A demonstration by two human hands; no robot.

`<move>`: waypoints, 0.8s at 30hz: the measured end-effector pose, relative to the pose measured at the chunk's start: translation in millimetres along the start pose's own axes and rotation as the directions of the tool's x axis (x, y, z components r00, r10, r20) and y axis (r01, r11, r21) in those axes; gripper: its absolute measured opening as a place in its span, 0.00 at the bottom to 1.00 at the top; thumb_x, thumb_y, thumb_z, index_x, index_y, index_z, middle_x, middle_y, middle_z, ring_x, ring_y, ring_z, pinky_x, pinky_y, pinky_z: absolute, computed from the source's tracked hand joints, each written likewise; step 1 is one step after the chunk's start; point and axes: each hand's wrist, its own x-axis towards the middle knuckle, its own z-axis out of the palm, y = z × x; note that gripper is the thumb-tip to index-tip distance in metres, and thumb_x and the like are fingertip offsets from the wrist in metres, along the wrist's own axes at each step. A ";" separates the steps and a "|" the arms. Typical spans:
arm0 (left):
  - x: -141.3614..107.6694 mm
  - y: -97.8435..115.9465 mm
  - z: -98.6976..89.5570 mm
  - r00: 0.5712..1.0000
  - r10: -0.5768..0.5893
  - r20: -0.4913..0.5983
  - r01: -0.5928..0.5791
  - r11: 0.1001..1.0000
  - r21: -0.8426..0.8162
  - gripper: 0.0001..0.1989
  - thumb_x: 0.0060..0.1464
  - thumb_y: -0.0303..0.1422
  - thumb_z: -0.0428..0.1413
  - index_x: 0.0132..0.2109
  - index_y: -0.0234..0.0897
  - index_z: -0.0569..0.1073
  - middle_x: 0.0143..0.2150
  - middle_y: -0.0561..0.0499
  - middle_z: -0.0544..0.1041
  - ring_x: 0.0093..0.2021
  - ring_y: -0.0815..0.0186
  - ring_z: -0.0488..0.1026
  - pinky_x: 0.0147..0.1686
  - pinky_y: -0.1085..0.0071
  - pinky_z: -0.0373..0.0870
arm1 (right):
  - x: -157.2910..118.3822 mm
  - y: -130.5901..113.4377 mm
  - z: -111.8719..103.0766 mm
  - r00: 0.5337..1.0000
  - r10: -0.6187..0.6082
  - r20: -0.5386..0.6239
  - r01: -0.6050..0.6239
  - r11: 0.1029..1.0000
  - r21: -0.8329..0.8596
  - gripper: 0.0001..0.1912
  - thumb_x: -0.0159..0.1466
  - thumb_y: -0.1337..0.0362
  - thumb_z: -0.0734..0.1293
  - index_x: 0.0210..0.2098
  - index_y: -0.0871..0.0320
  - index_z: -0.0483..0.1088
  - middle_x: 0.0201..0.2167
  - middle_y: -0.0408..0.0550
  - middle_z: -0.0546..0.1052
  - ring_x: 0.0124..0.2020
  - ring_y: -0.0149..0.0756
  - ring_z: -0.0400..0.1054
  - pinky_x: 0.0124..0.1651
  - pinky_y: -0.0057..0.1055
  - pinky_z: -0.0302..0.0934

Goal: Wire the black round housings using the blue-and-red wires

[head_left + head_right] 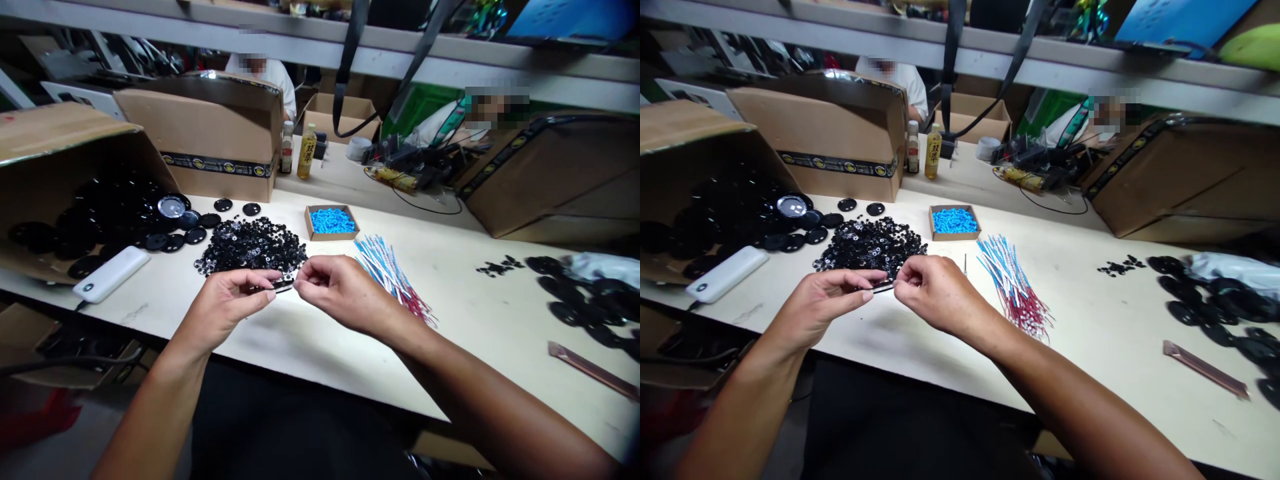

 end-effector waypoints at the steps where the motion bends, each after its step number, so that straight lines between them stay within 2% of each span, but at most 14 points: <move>1: 0.6 -2.2 -1.0 1.000 -0.004 0.003 0.004 1.000 -0.006 0.08 0.55 0.38 0.72 0.39 0.40 0.85 0.59 0.43 0.84 0.62 0.48 0.79 0.63 0.55 0.71 | 0.5 1.0 1.1 1.000 0.003 -0.001 -0.003 1.000 -0.003 0.06 0.63 0.69 0.68 0.30 0.59 0.77 0.28 0.43 0.79 0.28 0.30 0.67 0.33 0.28 0.56; 13: 5.1 -17.1 -8.7 1.000 -0.018 0.003 0.018 1.000 -0.009 0.06 0.56 0.37 0.72 0.38 0.41 0.85 0.58 0.44 0.85 0.59 0.49 0.81 0.59 0.58 0.72 | 4.1 5.1 12.8 0.999 0.050 0.017 -0.050 0.998 0.033 0.06 0.65 0.70 0.69 0.32 0.59 0.78 0.29 0.43 0.80 0.29 0.30 0.68 0.35 0.27 0.57; 19: 2.0 -22.3 -10.3 1.000 0.017 0.003 -0.017 1.000 -0.013 0.06 0.56 0.35 0.72 0.39 0.40 0.85 0.58 0.43 0.85 0.60 0.47 0.80 0.63 0.54 0.72 | 2.0 15.9 18.1 0.996 0.085 0.002 -0.085 0.995 0.059 0.07 0.65 0.65 0.72 0.31 0.60 0.79 0.26 0.43 0.78 0.28 0.30 0.67 0.34 0.28 0.57; 24: 2.0 -24.7 -6.6 1.000 0.026 0.015 -0.026 0.999 -0.029 0.05 0.55 0.34 0.72 0.38 0.40 0.86 0.56 0.42 0.86 0.62 0.45 0.80 0.65 0.50 0.71 | -0.5 22.8 17.9 0.994 0.102 0.049 -0.108 0.982 0.156 0.09 0.65 0.63 0.72 0.30 0.60 0.78 0.24 0.43 0.75 0.26 0.29 0.64 0.31 0.28 0.55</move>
